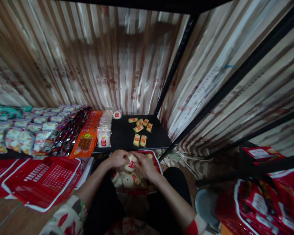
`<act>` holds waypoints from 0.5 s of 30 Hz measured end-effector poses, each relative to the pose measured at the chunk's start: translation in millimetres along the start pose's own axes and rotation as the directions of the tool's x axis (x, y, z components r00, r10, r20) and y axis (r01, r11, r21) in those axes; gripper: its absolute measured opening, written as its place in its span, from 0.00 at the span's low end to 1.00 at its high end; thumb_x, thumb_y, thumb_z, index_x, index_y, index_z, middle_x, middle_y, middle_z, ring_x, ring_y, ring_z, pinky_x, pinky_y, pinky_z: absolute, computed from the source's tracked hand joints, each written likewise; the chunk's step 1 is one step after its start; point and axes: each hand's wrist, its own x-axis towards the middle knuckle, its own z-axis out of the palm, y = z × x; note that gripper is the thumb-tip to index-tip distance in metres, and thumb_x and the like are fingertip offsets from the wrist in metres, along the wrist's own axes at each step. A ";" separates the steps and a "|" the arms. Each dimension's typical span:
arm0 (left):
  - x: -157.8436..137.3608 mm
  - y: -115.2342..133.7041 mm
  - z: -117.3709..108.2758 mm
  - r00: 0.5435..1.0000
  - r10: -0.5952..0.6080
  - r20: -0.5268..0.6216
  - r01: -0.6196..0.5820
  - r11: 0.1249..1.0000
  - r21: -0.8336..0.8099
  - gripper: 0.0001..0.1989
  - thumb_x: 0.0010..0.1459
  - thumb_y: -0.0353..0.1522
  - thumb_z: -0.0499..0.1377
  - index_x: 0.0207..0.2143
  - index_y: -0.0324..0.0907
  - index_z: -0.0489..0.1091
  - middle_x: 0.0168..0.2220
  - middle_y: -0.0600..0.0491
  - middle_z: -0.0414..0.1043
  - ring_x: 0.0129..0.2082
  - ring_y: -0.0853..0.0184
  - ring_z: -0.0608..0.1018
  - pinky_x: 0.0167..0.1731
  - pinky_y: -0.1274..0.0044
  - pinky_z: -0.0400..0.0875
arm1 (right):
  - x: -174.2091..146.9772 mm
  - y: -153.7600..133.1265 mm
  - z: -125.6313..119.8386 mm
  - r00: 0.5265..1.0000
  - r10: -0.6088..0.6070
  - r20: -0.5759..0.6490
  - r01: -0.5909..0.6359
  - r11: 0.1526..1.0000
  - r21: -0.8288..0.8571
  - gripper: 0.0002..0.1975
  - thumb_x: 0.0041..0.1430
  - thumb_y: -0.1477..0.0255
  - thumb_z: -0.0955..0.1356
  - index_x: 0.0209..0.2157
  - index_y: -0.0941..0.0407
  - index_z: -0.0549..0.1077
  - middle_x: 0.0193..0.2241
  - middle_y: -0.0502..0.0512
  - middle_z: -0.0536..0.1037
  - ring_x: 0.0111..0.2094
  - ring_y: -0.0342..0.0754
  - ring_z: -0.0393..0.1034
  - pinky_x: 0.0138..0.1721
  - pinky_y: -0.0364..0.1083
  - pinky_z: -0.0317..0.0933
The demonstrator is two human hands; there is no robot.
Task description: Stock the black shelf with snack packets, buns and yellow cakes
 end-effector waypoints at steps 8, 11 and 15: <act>12.8 -5.3 -17.8 0.996 -0.014 -0.091 0.012 1.000 -0.014 0.14 0.53 0.33 0.51 0.39 0.43 0.74 0.32 0.53 0.76 0.32 0.67 0.74 0.31 0.80 0.63 | 24.6 8.7 7.1 0.981 0.180 0.067 -0.192 0.914 0.358 0.08 0.50 0.71 0.66 0.34 0.58 0.71 0.28 0.51 0.75 0.30 0.46 0.69 0.32 0.42 0.61; 19.1 -9.7 -14.6 0.977 -0.043 -0.210 0.038 0.999 -0.028 0.14 0.55 0.33 0.51 0.40 0.44 0.73 0.36 0.52 0.76 0.36 0.66 0.75 0.36 0.78 0.65 | 39.2 16.2 16.0 0.965 0.250 0.075 -0.251 0.814 0.523 0.07 0.48 0.70 0.66 0.31 0.57 0.68 0.26 0.50 0.73 0.27 0.44 0.67 0.30 0.42 0.62; 30.2 -13.1 -5.7 0.919 -0.084 -0.384 0.115 0.992 0.057 0.16 0.56 0.30 0.50 0.45 0.42 0.70 0.42 0.49 0.73 0.44 0.64 0.73 0.45 0.75 0.65 | 63.7 22.6 24.4 0.944 0.327 0.032 -0.294 0.798 0.526 0.07 0.46 0.69 0.68 0.28 0.57 0.68 0.23 0.49 0.73 0.25 0.44 0.67 0.27 0.41 0.61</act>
